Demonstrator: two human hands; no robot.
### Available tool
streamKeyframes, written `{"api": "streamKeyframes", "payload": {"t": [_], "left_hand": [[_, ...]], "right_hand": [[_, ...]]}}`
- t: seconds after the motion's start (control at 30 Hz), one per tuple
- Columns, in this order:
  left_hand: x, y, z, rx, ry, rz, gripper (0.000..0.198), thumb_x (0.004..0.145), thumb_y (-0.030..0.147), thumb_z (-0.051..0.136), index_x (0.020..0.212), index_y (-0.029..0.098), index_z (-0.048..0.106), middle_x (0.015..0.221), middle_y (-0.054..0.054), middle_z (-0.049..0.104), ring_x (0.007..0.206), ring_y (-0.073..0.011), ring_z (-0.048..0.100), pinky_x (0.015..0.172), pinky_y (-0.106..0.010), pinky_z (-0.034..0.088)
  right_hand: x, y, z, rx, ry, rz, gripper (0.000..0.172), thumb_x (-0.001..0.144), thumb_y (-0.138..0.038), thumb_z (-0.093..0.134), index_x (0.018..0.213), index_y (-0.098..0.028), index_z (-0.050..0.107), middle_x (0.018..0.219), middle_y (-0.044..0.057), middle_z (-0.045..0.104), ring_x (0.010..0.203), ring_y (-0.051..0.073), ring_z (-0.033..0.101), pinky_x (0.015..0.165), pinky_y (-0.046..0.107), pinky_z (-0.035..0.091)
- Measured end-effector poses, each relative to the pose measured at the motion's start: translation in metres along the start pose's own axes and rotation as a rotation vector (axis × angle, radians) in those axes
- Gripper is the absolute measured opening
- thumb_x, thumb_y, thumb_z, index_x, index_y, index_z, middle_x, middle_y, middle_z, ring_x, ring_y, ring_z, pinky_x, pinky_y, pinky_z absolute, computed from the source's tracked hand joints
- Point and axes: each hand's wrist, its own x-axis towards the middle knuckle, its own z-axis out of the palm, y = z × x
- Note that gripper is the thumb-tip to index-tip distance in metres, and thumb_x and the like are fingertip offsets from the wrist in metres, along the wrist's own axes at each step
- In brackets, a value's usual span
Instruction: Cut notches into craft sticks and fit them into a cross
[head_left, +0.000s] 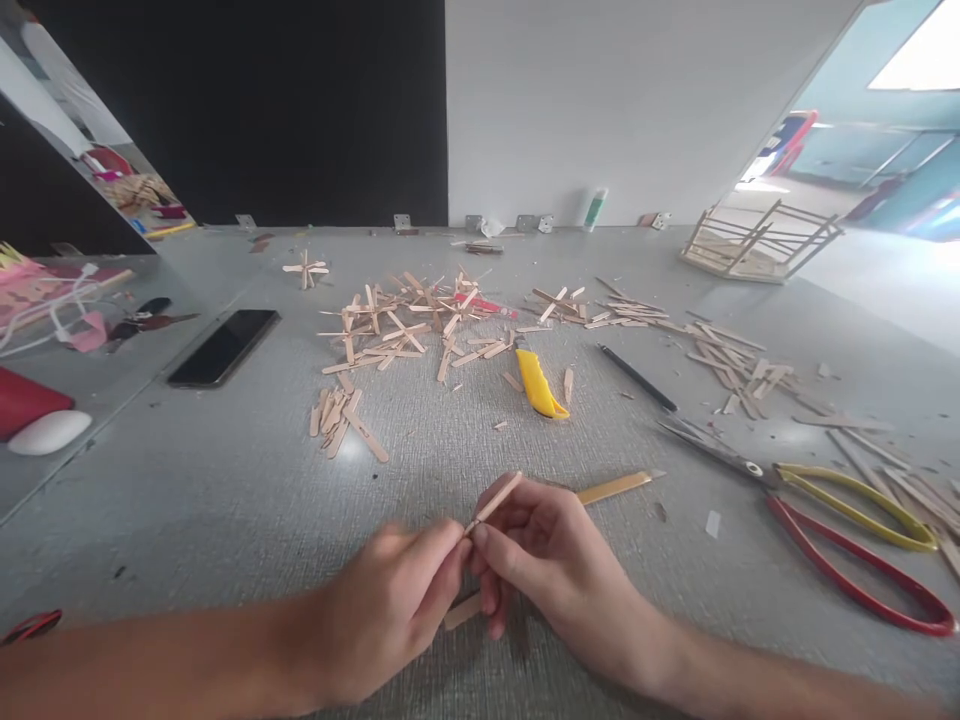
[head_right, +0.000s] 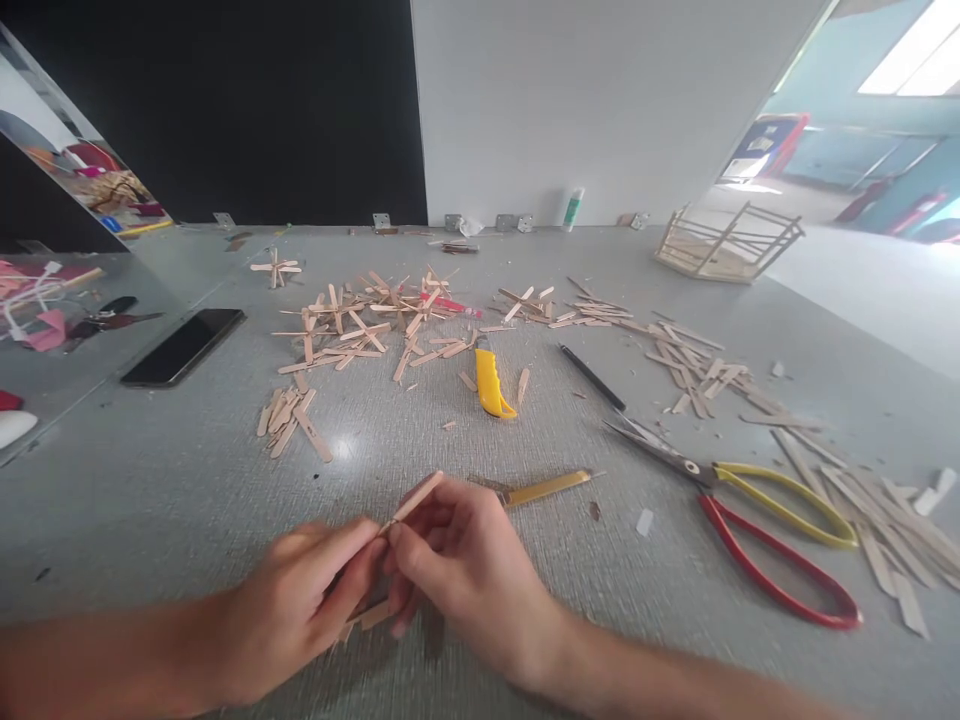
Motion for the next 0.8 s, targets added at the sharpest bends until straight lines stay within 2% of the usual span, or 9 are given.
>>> {"api": "streamKeyframes", "payload": {"t": [0.1, 0.23, 0.5, 0.6, 0.7, 0.77, 0.8], "left_hand": [[-0.001, 0.001, 0.001, 0.059, 0.025, 0.056, 0.026, 0.101, 0.006, 0.034, 0.086, 0.024, 0.046, 0.065, 0.006, 0.058, 0.051, -0.0124, 0.053, 0.053, -0.024, 0.043], [-0.001, 0.002, 0.0, 0.102, 0.025, 0.116, 0.026, 0.101, 0.006, 0.033, 0.087, 0.024, 0.046, 0.067, 0.005, 0.061, 0.05, -0.0141, 0.052, 0.052, -0.027, 0.044], [0.0, 0.002, -0.003, 0.078, 0.001, 0.128, 0.027, 0.103, 0.005, 0.033, 0.088, 0.023, 0.047, 0.068, 0.005, 0.063, 0.05, -0.0124, 0.055, 0.054, -0.025, 0.046], [0.001, 0.001, -0.001, 0.035, -0.012, 0.092, 0.027, 0.102, 0.007, 0.034, 0.086, 0.023, 0.048, 0.067, 0.004, 0.063, 0.05, -0.0126, 0.054, 0.054, -0.025, 0.046], [0.006, 0.004, -0.003, -0.02, -0.006, 0.006, 0.029, 0.104, 0.01, 0.034, 0.081, 0.024, 0.045, 0.059, 0.007, 0.056, 0.045, -0.0101, 0.049, 0.047, -0.021, 0.042], [0.01, 0.011, -0.01, -0.055, 0.024, -0.081, 0.031, 0.107, 0.012, 0.032, 0.081, 0.023, 0.046, 0.055, 0.008, 0.051, 0.042, -0.0082, 0.048, 0.044, -0.017, 0.041], [0.013, 0.016, -0.016, -0.069, 0.043, -0.129, 0.031, 0.108, 0.014, 0.03, 0.084, 0.022, 0.048, 0.055, 0.008, 0.052, 0.043, -0.0077, 0.05, 0.045, -0.016, 0.043]], "right_hand": [[-0.003, 0.0, 0.002, -0.017, -0.029, -0.01, 0.023, 0.09, -0.028, 0.077, 0.087, -0.016, 0.058, 0.072, -0.001, 0.068, 0.052, 0.008, 0.066, 0.049, 0.016, 0.056], [-0.006, 0.0, 0.001, -0.064, -0.043, 0.002, 0.026, 0.094, -0.035, 0.071, 0.086, -0.017, 0.055, 0.071, 0.001, 0.069, 0.053, 0.008, 0.067, 0.051, 0.017, 0.057], [-0.005, 0.001, 0.0, -0.107, -0.038, 0.047, 0.025, 0.096, -0.038, 0.067, 0.087, -0.018, 0.054, 0.067, 0.001, 0.069, 0.051, 0.011, 0.066, 0.049, 0.021, 0.056], [-0.004, 0.003, 0.001, -0.106, -0.04, 0.044, 0.026, 0.096, -0.04, 0.067, 0.087, -0.018, 0.054, 0.067, 0.0, 0.069, 0.052, 0.011, 0.066, 0.05, 0.022, 0.055], [-0.004, -0.003, 0.001, -0.134, -0.026, 0.039, 0.028, 0.096, -0.044, 0.066, 0.091, -0.018, 0.055, 0.072, 0.001, 0.067, 0.053, 0.011, 0.065, 0.048, 0.022, 0.054], [-0.004, -0.016, -0.003, -0.271, 0.042, 0.031, 0.027, 0.097, -0.046, 0.063, 0.093, -0.02, 0.056, 0.073, -0.001, 0.065, 0.05, 0.011, 0.062, 0.043, 0.022, 0.051], [-0.006, -0.024, -0.007, -0.438, 0.089, -0.005, 0.024, 0.097, -0.044, 0.061, 0.093, -0.021, 0.056, 0.071, -0.002, 0.063, 0.049, 0.011, 0.06, 0.042, 0.023, 0.05]]}}
